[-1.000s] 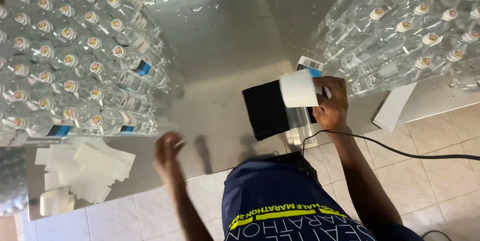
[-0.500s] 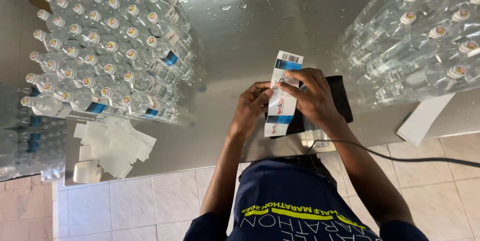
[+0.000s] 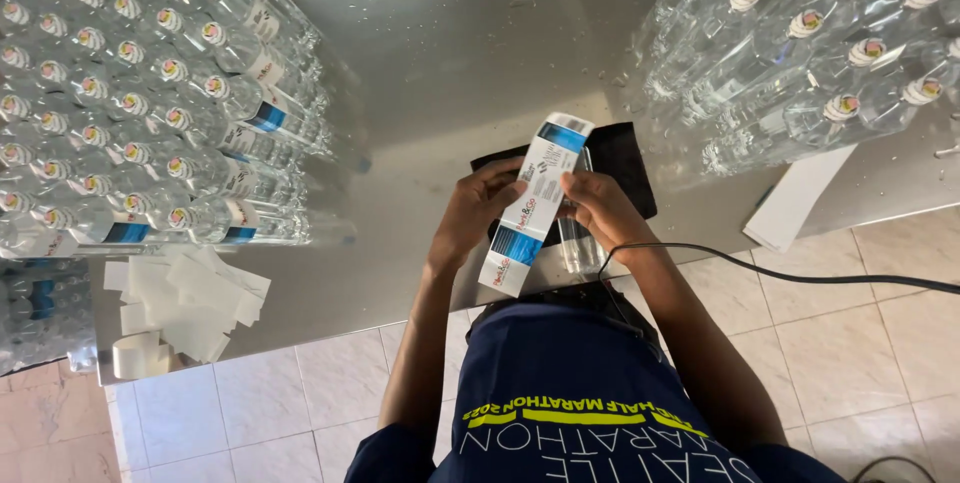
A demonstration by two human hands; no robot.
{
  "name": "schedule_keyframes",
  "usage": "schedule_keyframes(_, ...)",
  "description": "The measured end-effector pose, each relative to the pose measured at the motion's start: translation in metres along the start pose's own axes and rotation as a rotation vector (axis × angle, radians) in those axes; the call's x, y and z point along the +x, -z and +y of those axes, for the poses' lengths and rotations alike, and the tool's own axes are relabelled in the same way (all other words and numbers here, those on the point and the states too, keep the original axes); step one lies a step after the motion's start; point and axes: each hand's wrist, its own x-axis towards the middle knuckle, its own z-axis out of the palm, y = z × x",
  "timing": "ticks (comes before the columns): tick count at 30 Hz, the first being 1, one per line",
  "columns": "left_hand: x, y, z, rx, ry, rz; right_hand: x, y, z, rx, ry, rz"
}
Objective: Manually applying adhesive labels to plastic water bottles on a production table
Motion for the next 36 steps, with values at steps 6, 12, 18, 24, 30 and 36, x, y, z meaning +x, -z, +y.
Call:
schedule_keyframes(6,0.017,0.015,-0.062,-0.475,0.328,-0.155,0.012,0.047,0.034,0.127,-0.043,0.252)
schedule_keyframes(12,0.012,-0.024,-0.168,-0.647,0.309,-0.019,0.021,0.093,0.066,0.374,-0.14,0.356)
schedule_keyframes(18,0.011,-0.077,-0.135,-0.869,0.054,0.126,0.015,0.096,0.056,0.283,-0.169,0.508)
schedule_keyframes(24,0.029,-0.107,-0.081,-0.569,0.21,0.749,0.024,0.111,0.083,0.212,-0.147,0.563)
schedule_keyframes(30,0.043,-0.101,-0.129,-0.228,0.146,0.884,0.029,0.123,0.092,0.086,-0.22,0.598)
schedule_keyframes(36,0.058,-0.106,-0.108,-0.06,0.292,0.926,0.046,0.139,0.115,0.044,-0.131,0.697)
